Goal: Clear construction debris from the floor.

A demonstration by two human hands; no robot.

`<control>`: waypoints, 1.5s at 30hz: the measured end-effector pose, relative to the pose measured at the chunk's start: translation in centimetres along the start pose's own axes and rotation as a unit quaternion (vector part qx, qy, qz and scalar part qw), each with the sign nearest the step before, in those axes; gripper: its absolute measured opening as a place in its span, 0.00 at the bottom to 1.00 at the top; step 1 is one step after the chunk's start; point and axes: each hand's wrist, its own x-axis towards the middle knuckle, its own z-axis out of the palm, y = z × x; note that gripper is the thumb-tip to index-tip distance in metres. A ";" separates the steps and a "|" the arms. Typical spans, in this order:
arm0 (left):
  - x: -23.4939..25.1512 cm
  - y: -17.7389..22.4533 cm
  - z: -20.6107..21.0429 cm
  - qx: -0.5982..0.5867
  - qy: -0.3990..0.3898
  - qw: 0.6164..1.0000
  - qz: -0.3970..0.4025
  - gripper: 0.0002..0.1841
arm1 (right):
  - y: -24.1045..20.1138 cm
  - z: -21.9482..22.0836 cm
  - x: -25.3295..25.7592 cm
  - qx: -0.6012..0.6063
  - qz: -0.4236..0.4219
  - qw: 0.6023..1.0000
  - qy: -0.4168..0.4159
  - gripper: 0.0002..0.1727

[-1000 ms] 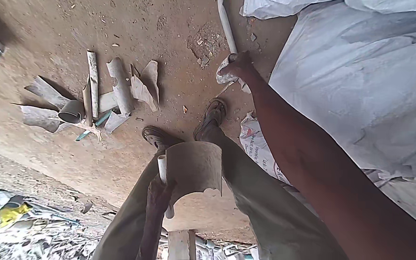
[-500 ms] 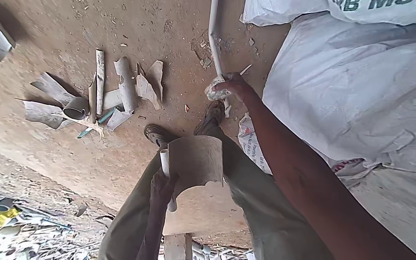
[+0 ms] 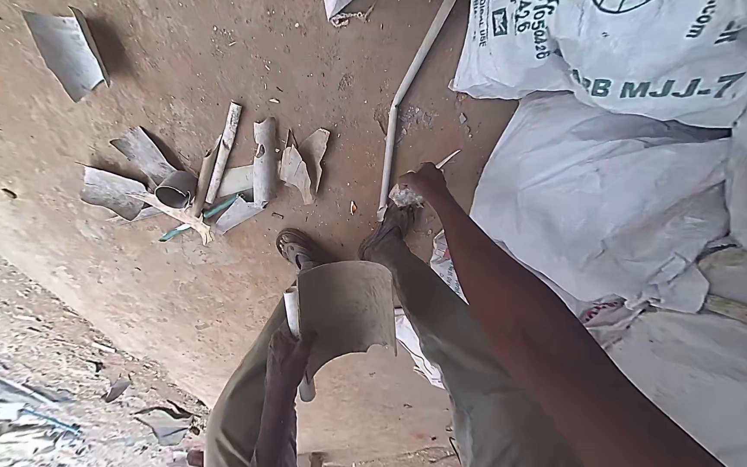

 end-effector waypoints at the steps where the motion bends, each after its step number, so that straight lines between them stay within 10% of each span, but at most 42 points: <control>1: 0.3 -0.2 0.0 0.004 0.003 1.000 -0.007 0.19 | -0.2 1.0 0.4 -0.049 0.007 0.998 0.045 0.28; 8: 1.6 0.2 0.7 0.004 0.001 1.000 -0.025 0.19 | 1.8 2.2 4.1 -0.098 0.037 0.965 0.239 0.33; 14: 1.6 1.5 0.8 -0.012 -0.002 1.000 -0.028 0.15 | 1.9 2.5 3.9 -0.182 -0.155 0.948 0.209 0.22; 18: 1.9 1.3 0.8 -0.013 0.002 1.000 -0.028 0.14 | -0.2 3.4 3.9 -0.253 -0.102 0.948 0.164 0.41; 22: 2.2 1.2 1.0 -0.038 0.003 0.999 -0.019 0.18 | -0.9 3.7 4.5 -0.226 -0.062 0.968 0.094 0.20; 26: 1.8 1.8 0.7 -0.034 0.008 0.999 -0.021 0.17 | -1.8 6.3 5.0 -0.182 -0.055 0.979 0.078 0.34; 32: 2.0 1.6 0.3 -0.061 0.026 0.998 -0.011 0.17 | -3.4 8.3 5.9 -0.191 -0.042 0.974 0.113 0.26; 39: -1.0 3.4 -2.5 -0.070 0.044 0.996 0.025 0.15 | -2.3 -0.4 -7.2 -0.118 -0.083 0.977 0.155 0.23; 45: -8.6 4.3 -13.1 -0.066 0.145 0.985 0.066 0.21 | -3.1 -11.3 -24.2 -0.152 -0.144 0.968 0.136 0.23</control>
